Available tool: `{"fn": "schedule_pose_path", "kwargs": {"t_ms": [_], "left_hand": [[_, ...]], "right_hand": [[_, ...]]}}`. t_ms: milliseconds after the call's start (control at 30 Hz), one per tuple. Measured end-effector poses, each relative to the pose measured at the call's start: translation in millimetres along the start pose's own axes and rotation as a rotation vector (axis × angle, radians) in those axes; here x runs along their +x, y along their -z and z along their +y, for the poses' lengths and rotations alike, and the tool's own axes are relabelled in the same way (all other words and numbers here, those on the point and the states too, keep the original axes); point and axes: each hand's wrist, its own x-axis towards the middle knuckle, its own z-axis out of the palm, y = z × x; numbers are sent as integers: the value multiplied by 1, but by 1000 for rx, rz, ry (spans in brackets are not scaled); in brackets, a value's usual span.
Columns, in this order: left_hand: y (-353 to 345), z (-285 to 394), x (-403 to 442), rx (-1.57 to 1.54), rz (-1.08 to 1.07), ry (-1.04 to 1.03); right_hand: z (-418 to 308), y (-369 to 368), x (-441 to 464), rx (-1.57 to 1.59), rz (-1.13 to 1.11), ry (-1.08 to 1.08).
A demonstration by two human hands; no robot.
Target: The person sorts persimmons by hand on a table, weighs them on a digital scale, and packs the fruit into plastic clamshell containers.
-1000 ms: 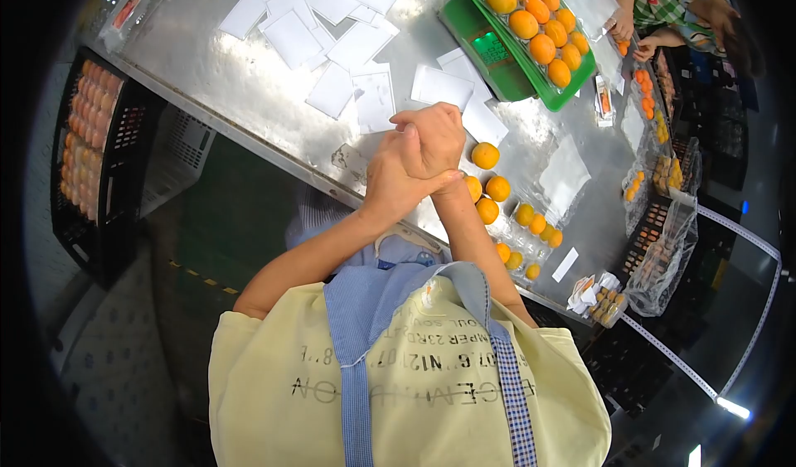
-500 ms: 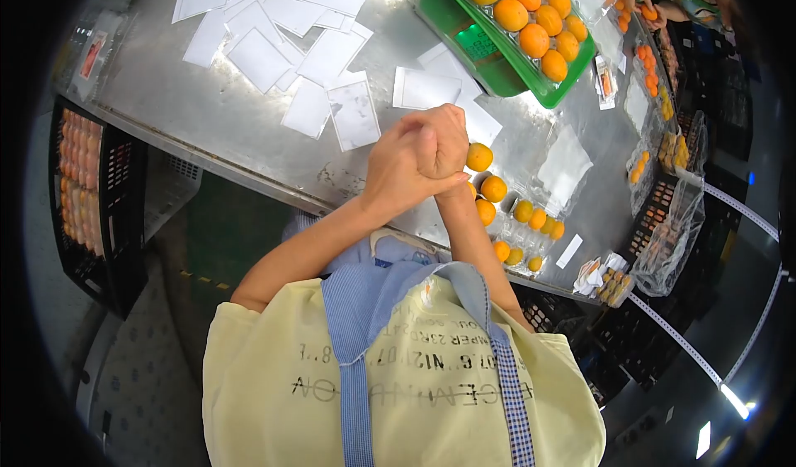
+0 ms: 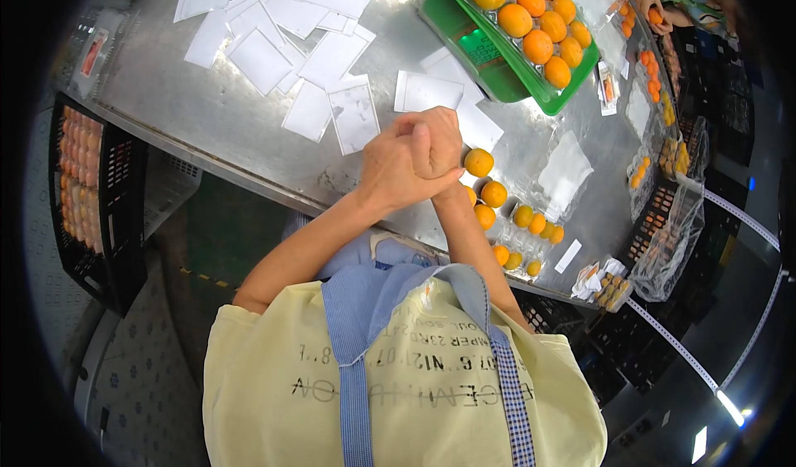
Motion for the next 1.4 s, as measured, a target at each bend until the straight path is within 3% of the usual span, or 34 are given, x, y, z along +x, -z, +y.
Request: {"fn": "schedule_pose_path", "kwargs": {"t_ms": [100, 200, 300, 367, 500, 600, 1067, 1167, 1333, 1400], "left_hand": [[7, 5, 1, -15, -375, 323], [9, 4, -1, -263, -265, 181], [-9, 2, -8, -752, -251, 300], [-12, 1, -10, -889, -311, 396], [-20, -4, -17, -807, -225, 360], [-17, -5, -18, -754, -349, 471], [-14, -4, -8, -317, -32, 484], [-14, -16, -4, -78, -111, 410], [-3, -20, 9, -363, -361, 606], [-4, -16, 7, -621, -445, 686]], "right_hand": [[1, 7, 1, -73, -65, -14], [-1, 10, 3, -86, -54, -105], [-13, 8, 6, 68, -74, -230], [-15, 6, 3, 174, -125, -282], [-15, 5, -2, -65, -44, -160], [-9, 0, -5, -67, 40, -93], [8, -13, 10, -54, 83, 3], [12, -11, 9, -132, 55, 3], [4, 0, 5, 43, -350, -560], [1, 10, 8, 84, -347, -480]]}}
